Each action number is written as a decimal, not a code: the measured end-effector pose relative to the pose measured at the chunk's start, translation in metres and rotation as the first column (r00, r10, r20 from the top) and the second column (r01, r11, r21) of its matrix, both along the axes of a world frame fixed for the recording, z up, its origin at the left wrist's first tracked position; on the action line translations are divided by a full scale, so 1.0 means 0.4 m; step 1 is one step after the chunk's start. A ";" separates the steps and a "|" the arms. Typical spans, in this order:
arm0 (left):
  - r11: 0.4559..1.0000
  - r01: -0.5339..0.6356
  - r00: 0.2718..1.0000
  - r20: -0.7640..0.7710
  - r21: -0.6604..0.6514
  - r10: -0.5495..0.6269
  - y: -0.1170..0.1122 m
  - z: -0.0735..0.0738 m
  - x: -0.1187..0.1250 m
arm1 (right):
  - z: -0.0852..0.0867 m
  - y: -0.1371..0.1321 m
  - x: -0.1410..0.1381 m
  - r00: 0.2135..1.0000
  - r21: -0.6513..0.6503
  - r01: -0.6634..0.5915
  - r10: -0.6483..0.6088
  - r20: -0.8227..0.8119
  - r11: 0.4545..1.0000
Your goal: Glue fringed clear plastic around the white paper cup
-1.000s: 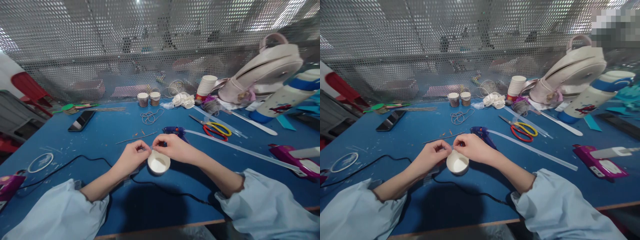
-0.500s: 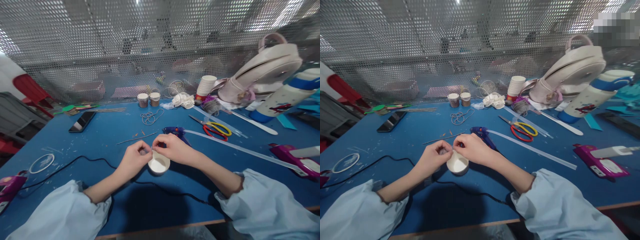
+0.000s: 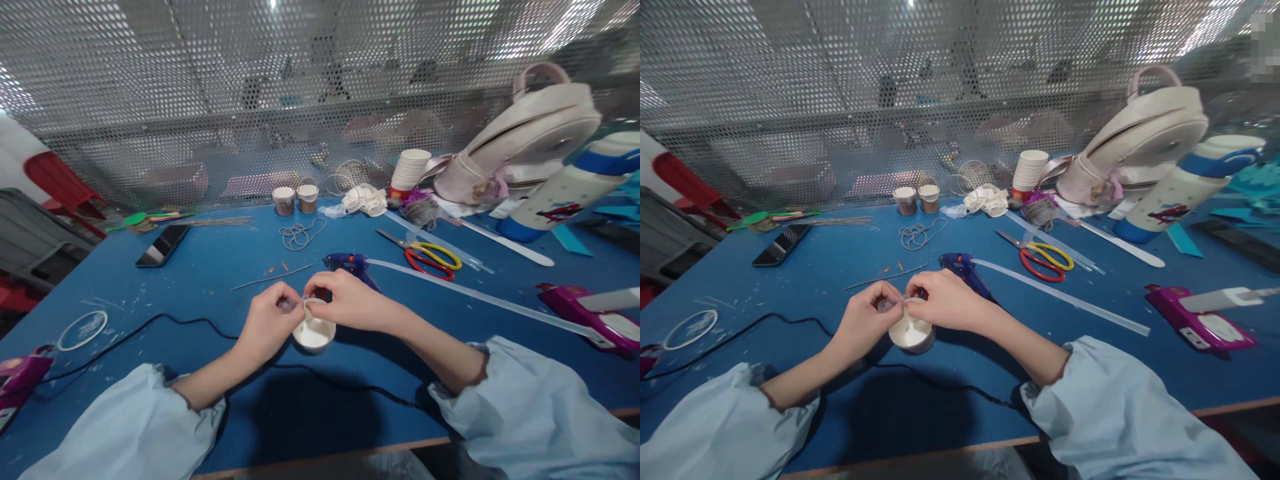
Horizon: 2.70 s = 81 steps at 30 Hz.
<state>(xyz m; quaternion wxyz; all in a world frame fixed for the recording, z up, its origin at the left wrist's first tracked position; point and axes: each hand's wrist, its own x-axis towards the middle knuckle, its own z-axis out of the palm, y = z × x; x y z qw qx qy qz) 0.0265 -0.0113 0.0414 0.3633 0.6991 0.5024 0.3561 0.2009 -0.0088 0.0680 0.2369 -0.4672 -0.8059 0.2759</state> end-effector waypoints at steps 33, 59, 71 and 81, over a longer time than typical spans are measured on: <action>0.998 -0.013 0.998 -0.065 0.068 0.018 -0.008 -0.002 -0.003 | 0.014 0.003 0.014 0.995 -0.074 -0.100 0.101 0.010 0.992; 0.999 0.032 0.998 -0.061 0.025 -0.031 -0.012 0.028 -0.021 | -0.013 -0.032 0.009 0.983 0.008 0.181 -0.180 -0.029 0.984; 0.989 0.120 0.986 -0.123 0.087 -0.109 -0.001 0.011 -0.011 | -0.014 -0.037 0.007 0.985 0.196 0.102 -0.127 0.115 0.975; 0.984 0.127 0.986 -0.128 0.126 -0.110 0.009 0.009 -0.003 | -0.017 -0.030 0.006 0.909 0.364 -0.044 -0.114 0.401 0.930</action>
